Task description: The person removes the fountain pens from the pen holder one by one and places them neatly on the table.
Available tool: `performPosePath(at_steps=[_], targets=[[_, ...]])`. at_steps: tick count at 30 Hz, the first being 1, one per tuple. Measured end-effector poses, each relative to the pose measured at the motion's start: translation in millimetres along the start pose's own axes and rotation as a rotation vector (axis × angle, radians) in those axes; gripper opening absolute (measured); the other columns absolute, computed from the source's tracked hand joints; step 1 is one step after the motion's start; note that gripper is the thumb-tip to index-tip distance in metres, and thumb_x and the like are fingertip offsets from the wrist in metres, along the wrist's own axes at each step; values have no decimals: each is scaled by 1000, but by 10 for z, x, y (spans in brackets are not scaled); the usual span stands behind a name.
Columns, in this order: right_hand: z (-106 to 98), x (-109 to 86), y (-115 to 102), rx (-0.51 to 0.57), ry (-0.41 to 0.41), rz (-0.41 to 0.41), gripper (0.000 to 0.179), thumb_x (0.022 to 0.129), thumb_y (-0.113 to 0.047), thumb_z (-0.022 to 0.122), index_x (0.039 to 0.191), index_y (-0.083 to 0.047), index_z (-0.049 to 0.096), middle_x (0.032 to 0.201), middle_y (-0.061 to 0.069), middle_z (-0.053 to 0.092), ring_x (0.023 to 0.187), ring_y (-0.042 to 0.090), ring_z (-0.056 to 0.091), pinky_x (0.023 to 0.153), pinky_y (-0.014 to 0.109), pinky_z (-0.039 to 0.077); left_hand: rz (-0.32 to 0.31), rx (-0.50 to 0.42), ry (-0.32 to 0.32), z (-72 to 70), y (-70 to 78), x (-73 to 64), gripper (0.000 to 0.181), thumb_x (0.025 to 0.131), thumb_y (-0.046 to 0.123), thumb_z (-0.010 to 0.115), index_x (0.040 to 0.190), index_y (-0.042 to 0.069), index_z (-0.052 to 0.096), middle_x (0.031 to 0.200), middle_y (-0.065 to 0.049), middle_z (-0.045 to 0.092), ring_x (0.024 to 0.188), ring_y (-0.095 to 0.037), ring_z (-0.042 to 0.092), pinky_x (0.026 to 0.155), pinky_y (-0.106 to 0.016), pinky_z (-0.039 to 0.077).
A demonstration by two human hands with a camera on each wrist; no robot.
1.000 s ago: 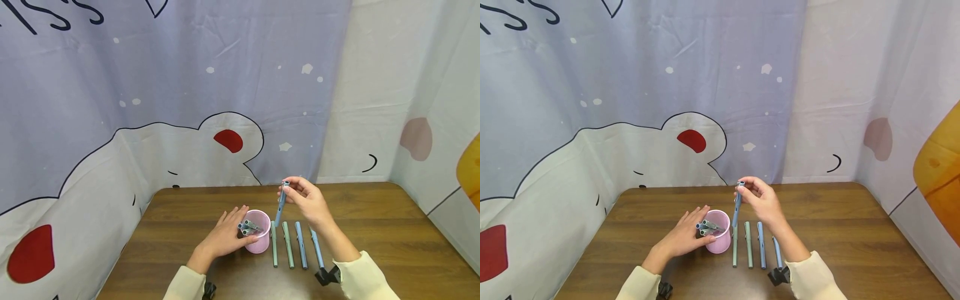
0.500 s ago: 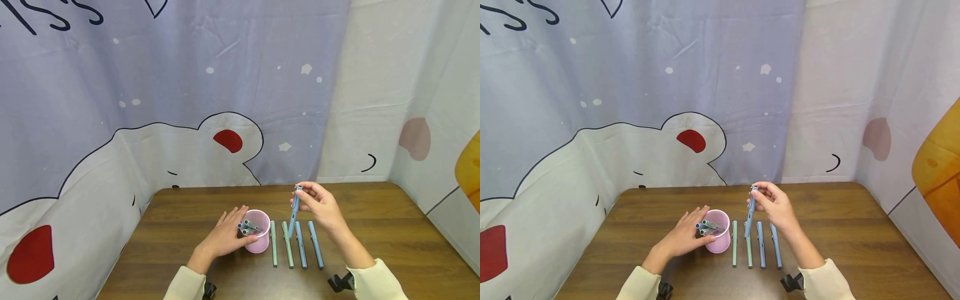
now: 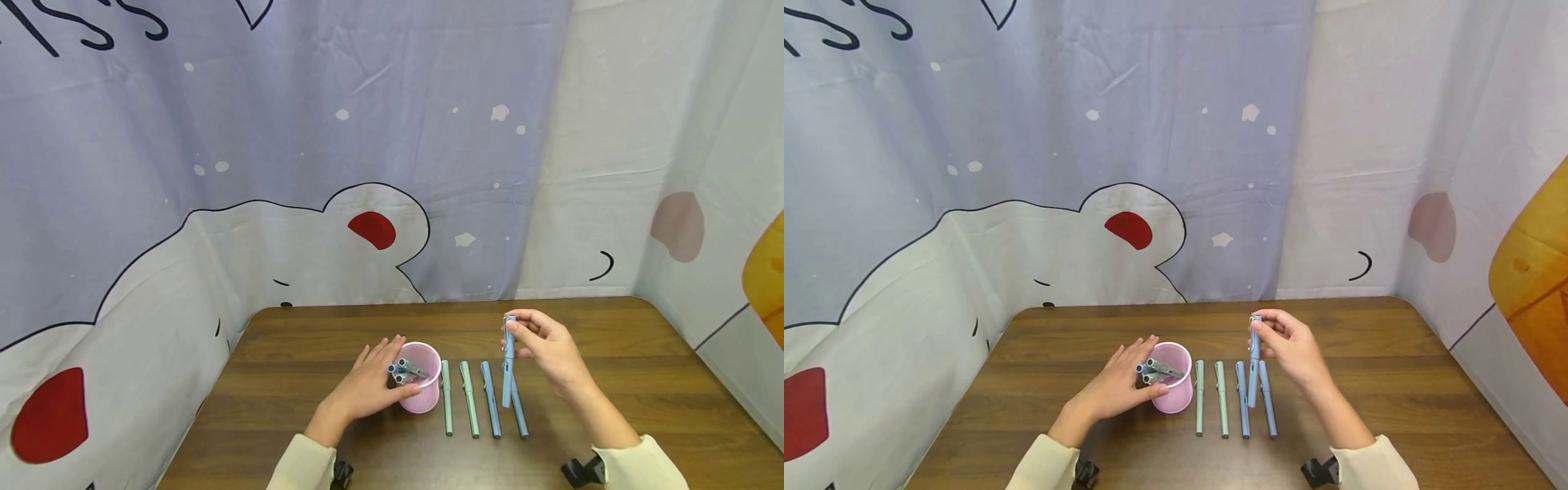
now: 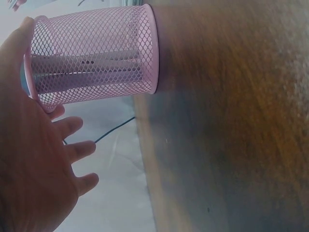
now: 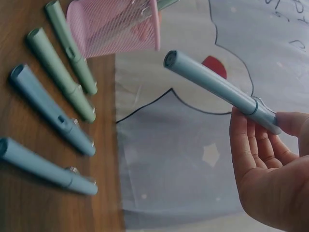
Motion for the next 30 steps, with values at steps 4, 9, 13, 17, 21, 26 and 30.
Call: performPosePath(at_steps=[4,9,13,17,21,26,30], targets=[[-91,-14,60,-32,18,37,41,101,-15,63,124,18,52,92,-3,69,79,14,72,68,33,62,-4,8,2,1,-2,0,100,86,78,54,162,20,26,166,-4,30,154,-29,24,123,-59,15],[-192,-40,134,-80,24,91,39,101,-18,64,123,13,56,92,-2,69,80,17,72,68,35,62,5,14,11,1,-5,1,100,86,78,55,162,18,27,165,-5,31,153,-31,25,123,-59,15],[-283,-66,196,-146,20,143,40,101,-23,65,123,10,58,92,-5,70,84,18,72,70,35,62,-1,24,6,2,-6,-2,100,86,79,53,162,20,25,166,-3,29,154,-28,23,123,-58,15],[-374,-73,264,-178,8,179,39,101,-26,65,122,7,59,93,-4,70,85,18,72,73,37,62,-1,26,9,4,-8,4,100,86,79,53,162,20,26,166,-3,30,154,-27,24,123,-59,16],[-442,-72,329,-195,2,209,40,101,-27,65,123,6,59,93,-4,71,85,18,72,73,38,61,3,20,13,2,-4,5,99,86,78,55,162,19,27,166,-3,31,154,-28,25,123,-59,16],[-505,-67,399,-217,0,251,48,101,-26,64,129,11,55,92,-5,72,88,19,72,73,37,60,-1,18,11,0,-3,2,100,86,79,53,162,20,26,166,-4,30,154,-27,24,123,-59,16],[-566,-59,487,-234,3,287,50,101,-28,64,130,11,54,94,-4,73,92,21,71,73,37,59,-4,17,9,0,-1,-2,100,86,79,53,162,20,26,166,-3,30,154,-27,24,123,-59,15]])
Point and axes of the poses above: each hand's wrist, its own x-axis towards the middle knuckle, its own z-axis out of the palm, y = z × x, the point moved 1 cm from there along x, towards the middle knuckle
